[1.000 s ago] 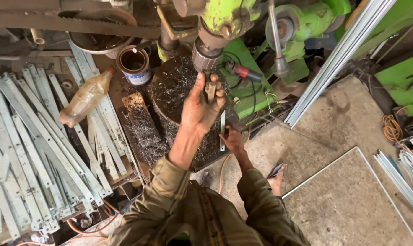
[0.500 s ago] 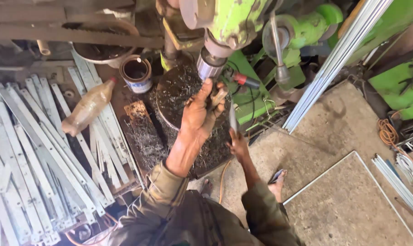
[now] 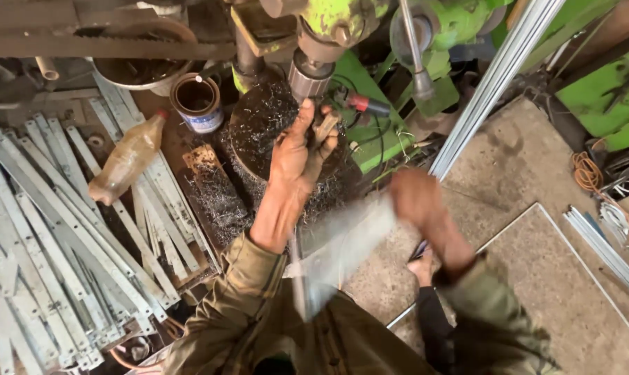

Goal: Use a drill press to create holes in metal components on a fabrication floor.

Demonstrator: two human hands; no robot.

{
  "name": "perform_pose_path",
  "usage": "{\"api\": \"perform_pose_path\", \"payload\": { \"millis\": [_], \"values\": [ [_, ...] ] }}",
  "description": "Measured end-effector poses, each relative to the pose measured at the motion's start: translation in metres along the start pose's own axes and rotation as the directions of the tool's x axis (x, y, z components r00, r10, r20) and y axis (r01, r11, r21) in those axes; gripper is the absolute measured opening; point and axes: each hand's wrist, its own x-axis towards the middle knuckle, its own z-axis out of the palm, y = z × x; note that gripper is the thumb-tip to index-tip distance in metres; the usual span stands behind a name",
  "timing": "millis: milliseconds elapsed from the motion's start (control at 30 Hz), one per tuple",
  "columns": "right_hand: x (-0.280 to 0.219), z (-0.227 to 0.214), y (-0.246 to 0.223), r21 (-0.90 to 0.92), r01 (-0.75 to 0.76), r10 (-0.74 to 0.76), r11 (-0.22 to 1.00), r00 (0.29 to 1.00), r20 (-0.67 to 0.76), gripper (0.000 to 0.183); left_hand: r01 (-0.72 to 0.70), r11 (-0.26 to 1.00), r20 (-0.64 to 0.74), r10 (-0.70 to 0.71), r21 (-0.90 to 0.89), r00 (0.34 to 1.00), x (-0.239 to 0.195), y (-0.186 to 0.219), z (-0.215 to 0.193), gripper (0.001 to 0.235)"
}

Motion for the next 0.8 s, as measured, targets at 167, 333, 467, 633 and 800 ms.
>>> {"api": "perform_pose_path", "payload": {
  "millis": [167, 333, 467, 633, 800],
  "values": [
    [0.046, -0.014, 0.000, -0.327, -0.252, 0.338, 0.911, 0.910, 0.239, 0.021, -0.015, 0.998, 0.012, 0.016, -0.060, 1.000, 0.013, 0.002, -0.001, 0.031],
    [0.042, -0.009, 0.013, -0.281, -0.360, 0.449, 0.890, 0.801, 0.396, 0.027, -0.013, 1.000, -0.004, 0.013, -0.002, 1.000, 0.000, 0.001, 0.002, 0.035],
    [0.019, -0.001, -0.002, -0.269, -0.342, 0.429, 0.900, 0.800, 0.419, 0.039, -0.021, 1.000, -0.017, 0.022, 0.014, 1.000, 0.008, 0.000, 0.001, 0.034],
    [-0.041, 0.036, 0.043, -0.045, -0.174, 0.179, 0.984, 0.947, 0.265, 0.028, -0.037, 0.999, 0.073, 0.039, -0.027, 0.997, 0.009, -0.017, -0.009, 0.037],
    [-0.078, 0.078, 0.067, -0.026, -0.208, 0.201, 0.978, 0.896, 0.395, 0.018, -0.036, 0.999, 0.092, 0.038, -0.027, 0.995, 0.007, -0.005, -0.003, 0.036]
  ]
}}
